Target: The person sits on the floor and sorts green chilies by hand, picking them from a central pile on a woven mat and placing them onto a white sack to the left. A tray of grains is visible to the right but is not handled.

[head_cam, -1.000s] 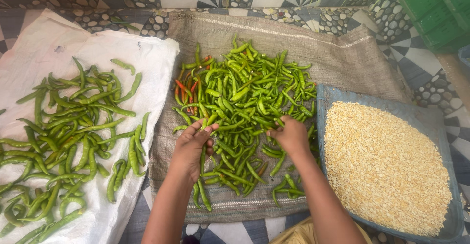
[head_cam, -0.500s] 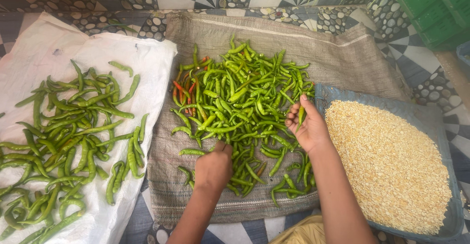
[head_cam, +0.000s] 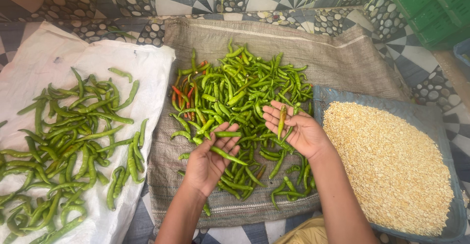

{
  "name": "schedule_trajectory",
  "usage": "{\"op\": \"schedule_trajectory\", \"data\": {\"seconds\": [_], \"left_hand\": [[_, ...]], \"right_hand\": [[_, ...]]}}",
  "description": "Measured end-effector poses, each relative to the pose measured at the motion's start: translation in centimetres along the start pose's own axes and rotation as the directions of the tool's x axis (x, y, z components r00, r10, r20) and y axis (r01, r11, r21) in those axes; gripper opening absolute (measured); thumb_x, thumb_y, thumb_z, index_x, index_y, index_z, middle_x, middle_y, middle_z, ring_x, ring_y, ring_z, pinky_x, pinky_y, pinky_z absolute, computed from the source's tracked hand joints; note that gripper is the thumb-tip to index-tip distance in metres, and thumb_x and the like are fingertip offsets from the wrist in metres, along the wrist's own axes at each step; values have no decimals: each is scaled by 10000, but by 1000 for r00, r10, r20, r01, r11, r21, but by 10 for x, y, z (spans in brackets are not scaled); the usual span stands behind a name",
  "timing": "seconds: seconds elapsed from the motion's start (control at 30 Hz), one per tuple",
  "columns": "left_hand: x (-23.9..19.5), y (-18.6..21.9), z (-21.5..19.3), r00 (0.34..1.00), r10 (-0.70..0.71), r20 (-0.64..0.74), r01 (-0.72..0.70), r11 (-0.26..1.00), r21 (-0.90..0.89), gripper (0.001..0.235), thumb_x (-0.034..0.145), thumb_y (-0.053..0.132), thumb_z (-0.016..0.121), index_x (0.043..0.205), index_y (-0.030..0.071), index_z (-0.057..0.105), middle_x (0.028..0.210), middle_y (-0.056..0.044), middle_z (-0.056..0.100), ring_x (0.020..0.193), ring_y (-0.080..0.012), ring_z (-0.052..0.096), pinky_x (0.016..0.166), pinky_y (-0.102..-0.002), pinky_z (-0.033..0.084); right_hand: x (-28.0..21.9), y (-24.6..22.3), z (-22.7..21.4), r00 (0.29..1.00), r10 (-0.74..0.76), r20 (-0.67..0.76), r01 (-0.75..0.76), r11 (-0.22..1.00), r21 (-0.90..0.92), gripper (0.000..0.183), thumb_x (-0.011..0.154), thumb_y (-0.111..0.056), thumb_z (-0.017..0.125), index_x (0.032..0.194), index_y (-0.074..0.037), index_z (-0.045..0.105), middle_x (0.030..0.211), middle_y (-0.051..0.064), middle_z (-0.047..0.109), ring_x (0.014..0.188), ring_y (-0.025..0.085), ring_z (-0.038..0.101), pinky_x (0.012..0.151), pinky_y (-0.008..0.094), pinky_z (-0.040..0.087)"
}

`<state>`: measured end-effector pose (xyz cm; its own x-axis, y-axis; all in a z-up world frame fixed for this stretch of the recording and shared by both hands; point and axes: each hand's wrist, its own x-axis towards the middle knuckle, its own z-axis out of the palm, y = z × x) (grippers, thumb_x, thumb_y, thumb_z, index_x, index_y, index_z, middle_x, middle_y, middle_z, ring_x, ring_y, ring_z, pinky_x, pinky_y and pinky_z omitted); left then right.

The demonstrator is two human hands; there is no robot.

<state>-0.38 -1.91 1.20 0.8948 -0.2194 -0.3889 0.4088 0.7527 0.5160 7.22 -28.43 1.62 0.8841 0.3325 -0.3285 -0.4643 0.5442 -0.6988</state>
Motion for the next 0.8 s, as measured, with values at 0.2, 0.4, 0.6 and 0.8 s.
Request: {"op": "schedule_trajectory", "data": {"seconds": [0.2, 0.4, 0.6, 0.8], "left_hand": [[2, -3, -4, 999, -20, 38, 23, 997, -75, 479, 1010, 221, 411, 1422, 1, 518, 1421, -163, 624, 1260, -292, 612, 1055, -417, 508], [8, -12, -15, 988, -39, 148, 66, 982, -179, 565, 880, 204, 483, 1403, -6, 527, 1376, -182, 643, 1238, -328, 631, 1035, -461, 519], [13, -26, -22, 996, -81, 35, 88, 955, -282, 504, 908, 301, 503, 1340, 44, 550, 1245, -151, 652, 1156, -345, 642, 1014, -523, 520], [9, -22, -9, 981, -151, -126, 133, 981, -141, 420, 982, 385, 446, 1267, 106, 575, 1247, -145, 672, 1157, -325, 649, 1014, -516, 503]], "right_hand": [[-1, 1, 10, 998, 15, 55, -15, 1000, 10, 732, 753, 70, 458, 1482, 96, 384, 1522, 312, 464, 1423, 378, 474, 1177, 479, 384], [-10, 14, 43, 968, 25, 251, 18, 986, -167, 739, 803, 54, 487, 1526, 105, 340, 1572, 289, 436, 1460, 349, 462, 1220, 441, 349], [-18, 34, 65, 936, 47, 348, 85, 931, -354, 634, 926, -11, 539, 1529, 110, 384, 1562, 294, 468, 1440, 346, 486, 1200, 482, 329], [-24, 61, 90, 921, -111, 374, 222, 937, -269, 584, 954, -94, 578, 1507, -27, 400, 1530, 152, 519, 1467, 264, 460, 1263, 418, 283]]}}
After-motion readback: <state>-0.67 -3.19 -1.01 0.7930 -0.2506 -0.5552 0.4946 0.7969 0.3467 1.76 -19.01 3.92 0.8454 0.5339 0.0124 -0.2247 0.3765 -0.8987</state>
